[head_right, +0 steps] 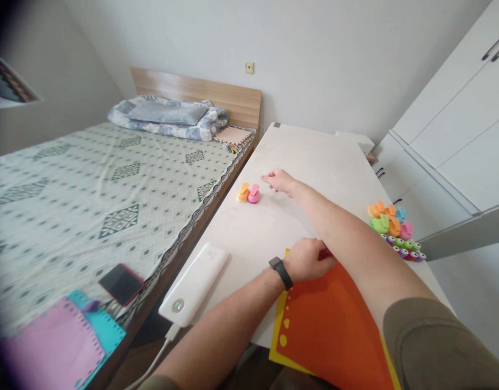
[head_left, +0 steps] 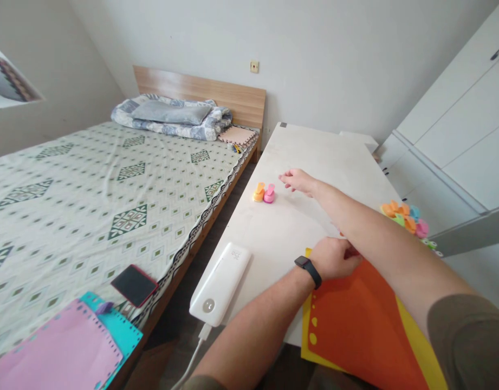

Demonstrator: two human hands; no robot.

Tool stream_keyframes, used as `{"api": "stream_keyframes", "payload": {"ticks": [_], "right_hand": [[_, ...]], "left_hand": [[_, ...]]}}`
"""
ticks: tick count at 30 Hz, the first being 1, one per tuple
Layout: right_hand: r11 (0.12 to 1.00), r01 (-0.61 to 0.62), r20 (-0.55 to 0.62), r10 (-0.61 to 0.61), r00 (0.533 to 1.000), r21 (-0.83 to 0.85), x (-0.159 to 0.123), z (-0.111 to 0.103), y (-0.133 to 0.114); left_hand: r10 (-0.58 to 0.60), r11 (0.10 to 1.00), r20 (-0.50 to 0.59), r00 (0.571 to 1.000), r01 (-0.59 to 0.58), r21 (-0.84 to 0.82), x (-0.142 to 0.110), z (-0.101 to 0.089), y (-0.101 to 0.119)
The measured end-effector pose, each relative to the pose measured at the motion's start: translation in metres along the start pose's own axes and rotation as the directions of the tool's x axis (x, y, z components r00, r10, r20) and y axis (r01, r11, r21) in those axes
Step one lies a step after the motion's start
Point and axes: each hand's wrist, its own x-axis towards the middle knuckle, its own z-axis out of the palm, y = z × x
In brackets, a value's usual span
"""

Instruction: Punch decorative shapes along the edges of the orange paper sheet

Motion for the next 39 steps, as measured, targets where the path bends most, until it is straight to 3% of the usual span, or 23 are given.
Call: {"api": "stream_keyframes", "payload": {"ticks": [5, 7, 11, 16, 21, 28, 36, 39], "right_hand": [[0.994, 0.011, -0.140, -0.027, 0.990, -0.112, -0.022, -0.087, 0.033], [0.967, -0.083, -0.267, 0.017, 0.963, -0.239, -0.034, -0.129, 0.056], [0.892, -0.312, -0.462, 0.138, 0.876, -0.325, -0.067, -0.209, 0.107], [0.728, -0.538, -0.585, 0.232, 0.777, -0.425, -0.111, -0.271, 0.162], [0.602, -0.604, -0.582, 0.266, 0.769, -0.522, -0.126, -0.288, 0.197], [0.527, -0.636, -0.589, 0.284, 0.757, -0.563, -0.120, -0.280, 0.222], [0.538, -0.666, -0.638, 0.276, 0.719, -0.517, -0.114, -0.271, 0.223], [0.609, -0.632, -0.656, 0.231, 0.719, -0.479, -0.114, -0.270, 0.211]], "left_hand": [[-0.030, 0.999, -0.034, 0.999, 0.029, -0.020, 0.002, -0.001, 0.000], [-0.025, 0.999, -0.043, 0.999, 0.024, -0.024, 0.002, -0.003, 0.000], [-0.046, 0.998, -0.090, 0.995, 0.043, -0.037, 0.002, -0.005, 0.000], [-0.077, 0.994, -0.149, 0.986, 0.065, -0.083, 0.005, -0.004, -0.005], [-0.113, 0.991, -0.170, 0.979, 0.098, -0.094, 0.007, -0.004, -0.007], [-0.176, 0.977, -0.157, 0.972, 0.153, -0.148, 0.007, -0.008, -0.004], [-0.186, 0.974, -0.161, 0.969, 0.160, -0.163, 0.008, -0.009, -0.006], [-0.190, 0.972, -0.164, 0.968, 0.162, -0.168, 0.008, -0.009, -0.006]]}}
